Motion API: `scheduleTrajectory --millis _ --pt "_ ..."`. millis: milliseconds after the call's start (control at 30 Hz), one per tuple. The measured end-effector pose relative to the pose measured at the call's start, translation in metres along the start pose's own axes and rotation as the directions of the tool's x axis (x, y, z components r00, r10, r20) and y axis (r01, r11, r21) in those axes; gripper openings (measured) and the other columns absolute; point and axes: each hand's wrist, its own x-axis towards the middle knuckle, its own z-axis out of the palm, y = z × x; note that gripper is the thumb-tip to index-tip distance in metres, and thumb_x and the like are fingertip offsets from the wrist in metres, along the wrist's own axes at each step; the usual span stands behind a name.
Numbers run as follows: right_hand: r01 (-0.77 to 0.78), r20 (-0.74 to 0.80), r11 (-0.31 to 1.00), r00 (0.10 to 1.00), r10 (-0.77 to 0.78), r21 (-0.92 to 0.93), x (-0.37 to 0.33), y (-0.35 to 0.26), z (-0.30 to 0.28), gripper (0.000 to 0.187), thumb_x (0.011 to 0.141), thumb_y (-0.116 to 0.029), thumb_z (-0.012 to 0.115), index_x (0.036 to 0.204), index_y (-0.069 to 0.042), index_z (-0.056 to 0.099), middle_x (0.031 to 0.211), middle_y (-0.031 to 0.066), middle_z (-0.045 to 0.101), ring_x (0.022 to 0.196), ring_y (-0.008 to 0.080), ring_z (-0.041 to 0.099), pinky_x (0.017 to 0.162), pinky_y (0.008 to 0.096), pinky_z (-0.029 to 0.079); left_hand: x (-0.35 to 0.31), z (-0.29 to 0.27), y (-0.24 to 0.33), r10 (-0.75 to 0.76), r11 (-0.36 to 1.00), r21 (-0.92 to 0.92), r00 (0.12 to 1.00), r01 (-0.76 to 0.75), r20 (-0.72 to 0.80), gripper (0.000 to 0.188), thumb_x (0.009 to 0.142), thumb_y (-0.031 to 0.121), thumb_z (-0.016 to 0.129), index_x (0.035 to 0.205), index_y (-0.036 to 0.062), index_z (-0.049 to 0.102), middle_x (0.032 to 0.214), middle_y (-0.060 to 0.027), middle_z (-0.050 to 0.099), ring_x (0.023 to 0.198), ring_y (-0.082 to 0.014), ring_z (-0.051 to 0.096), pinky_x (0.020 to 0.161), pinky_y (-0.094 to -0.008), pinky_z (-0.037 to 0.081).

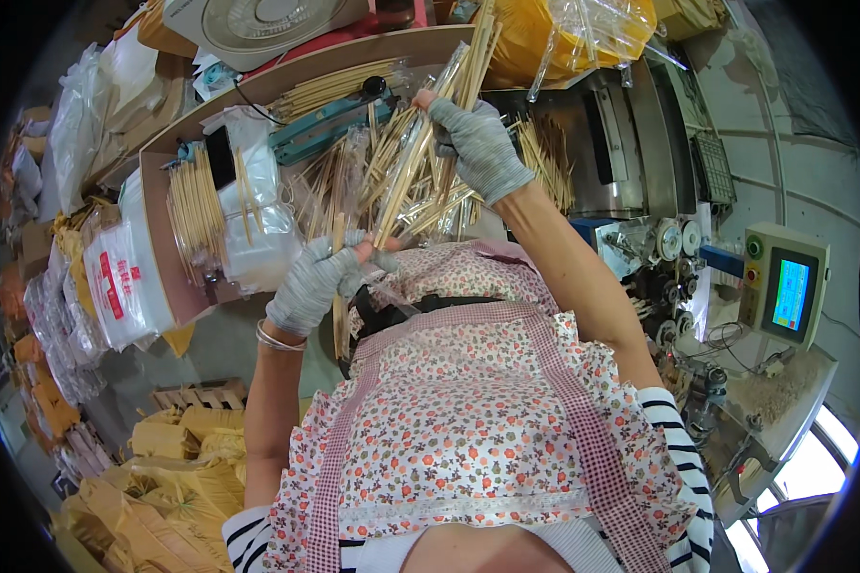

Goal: Sorting and feeding bamboo skewers into a packaging machine on a production floor.

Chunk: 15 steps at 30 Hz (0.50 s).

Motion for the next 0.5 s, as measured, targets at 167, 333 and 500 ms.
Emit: scheduleTrajectory --millis 167,333,500 --pt "0.049 -0.014 0.998 0.999 -0.048 0.028 0.003 0.001 -0.003 0.017 0.079 -0.019 0.07 0.076 -0.008 0.058 0.059 -0.0059 0.048 0.046 0.0026 0.038 0.041 0.018 0.028 0.007 -0.001 0.0 -0.006 1.0 0.001 1.0 0.006 -0.004 0.04 0.09 0.034 0.05 0.111 0.0015 0.06 0.078 0.0031 0.063 0.056 -0.0006 0.037 0.052 -0.0167 0.031" --pt "0.141 -0.011 0.974 0.989 -0.145 -0.175 -0.004 0.002 0.009 0.019 0.078 -0.024 0.071 0.075 -0.01 0.057 0.059 -0.0062 0.048 0.046 0.0029 0.039 0.041 0.0173 0.03 0.016 0.02 0.022 -0.003 0.997 0.077 0.996 0.01 -0.089 0.036 0.091 0.034 0.049 0.107 0.0047 0.062 0.065 0.0064 0.052 0.056 -0.0015 0.039 0.051 -0.018 0.031" --pt "0.177 -0.039 0.983 0.984 -0.175 0.05 0.005 -0.006 -0.003 0.015 0.083 -0.024 0.065 0.084 -0.011 0.057 0.062 -0.0072 0.049 0.047 0.0012 0.037 0.041 0.0163 0.028 0.031 0.021 0.006 0.191 0.965 0.201 0.975 -0.166 -0.111 0.028 0.093 0.03 0.049 0.089 0.0043 0.061 0.061 0.0068 0.046 0.055 -0.0026 0.04 0.05 -0.0187 0.031"
